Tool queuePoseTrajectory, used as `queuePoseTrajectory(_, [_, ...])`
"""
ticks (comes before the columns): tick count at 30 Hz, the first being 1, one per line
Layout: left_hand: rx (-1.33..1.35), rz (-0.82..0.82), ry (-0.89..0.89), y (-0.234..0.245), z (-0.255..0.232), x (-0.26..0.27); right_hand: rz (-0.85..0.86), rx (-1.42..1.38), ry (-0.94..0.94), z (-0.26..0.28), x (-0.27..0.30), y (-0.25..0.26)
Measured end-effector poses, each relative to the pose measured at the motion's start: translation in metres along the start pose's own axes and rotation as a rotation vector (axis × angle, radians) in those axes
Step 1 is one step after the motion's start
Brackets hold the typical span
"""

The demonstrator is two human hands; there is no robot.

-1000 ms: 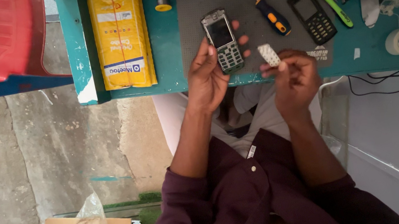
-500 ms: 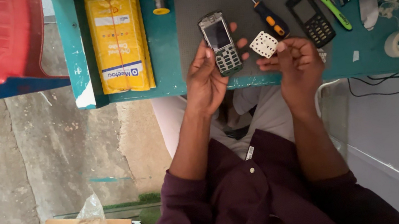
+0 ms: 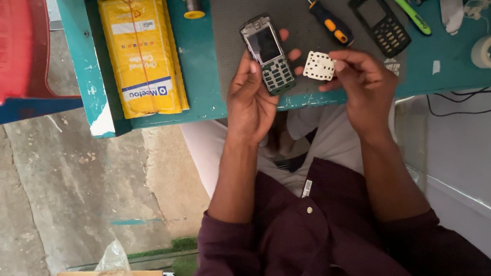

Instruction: The person disassembles a mobile phone, removes the battery, and then uses a screwdriver to open another phone. They handle the phone's internal components and casing throughout the process.

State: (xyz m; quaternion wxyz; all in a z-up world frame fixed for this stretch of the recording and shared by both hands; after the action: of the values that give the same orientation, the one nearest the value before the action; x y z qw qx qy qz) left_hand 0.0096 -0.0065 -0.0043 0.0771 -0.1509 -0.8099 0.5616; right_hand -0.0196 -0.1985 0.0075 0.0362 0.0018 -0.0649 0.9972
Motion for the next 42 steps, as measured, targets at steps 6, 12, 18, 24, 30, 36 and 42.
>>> queuePoseTrajectory(6, [-0.013,-0.001,-0.008,0.001,0.001,0.000,0.026,0.021,0.010,-0.004,0.002,0.005])
queuePoseTrajectory(12, [-0.037,-0.024,0.002,0.003,0.002,0.000,-0.019,0.117,-0.028,-0.008,0.003,0.002])
queuePoseTrajectory(18, [-0.022,-0.004,-0.001,0.004,0.003,0.001,0.194,0.303,0.039,0.006,-0.001,-0.005])
queuePoseTrajectory(24, [-0.032,0.004,-0.005,0.004,0.002,0.000,0.192,0.276,-0.082,0.004,0.000,-0.002])
queuePoseTrajectory(30, [-0.044,-0.004,-0.007,0.002,0.001,0.000,0.106,0.225,-0.133,-0.002,0.002,-0.002])
queuePoseTrajectory(36, [-0.044,-0.005,-0.014,-0.001,0.000,0.001,0.061,0.094,-0.053,-0.003,-0.003,0.004])
queuePoseTrajectory(42, [-0.046,-0.008,-0.022,-0.003,-0.001,0.001,-0.076,0.165,0.024,-0.009,-0.002,-0.001])
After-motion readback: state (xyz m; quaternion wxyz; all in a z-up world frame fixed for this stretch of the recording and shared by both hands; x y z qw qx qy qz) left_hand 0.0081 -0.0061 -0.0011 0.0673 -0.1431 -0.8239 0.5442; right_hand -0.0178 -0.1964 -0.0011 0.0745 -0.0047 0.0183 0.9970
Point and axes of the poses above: each hand's wrist, its own x-axis away from the middle knuckle, its own y-axis out of the back of the hand, z = x × y, the point moved 1 cm from there along -x, towards the middle knuckle, and after that the axes turned 8 degrees about z, right-handed, at the moved point
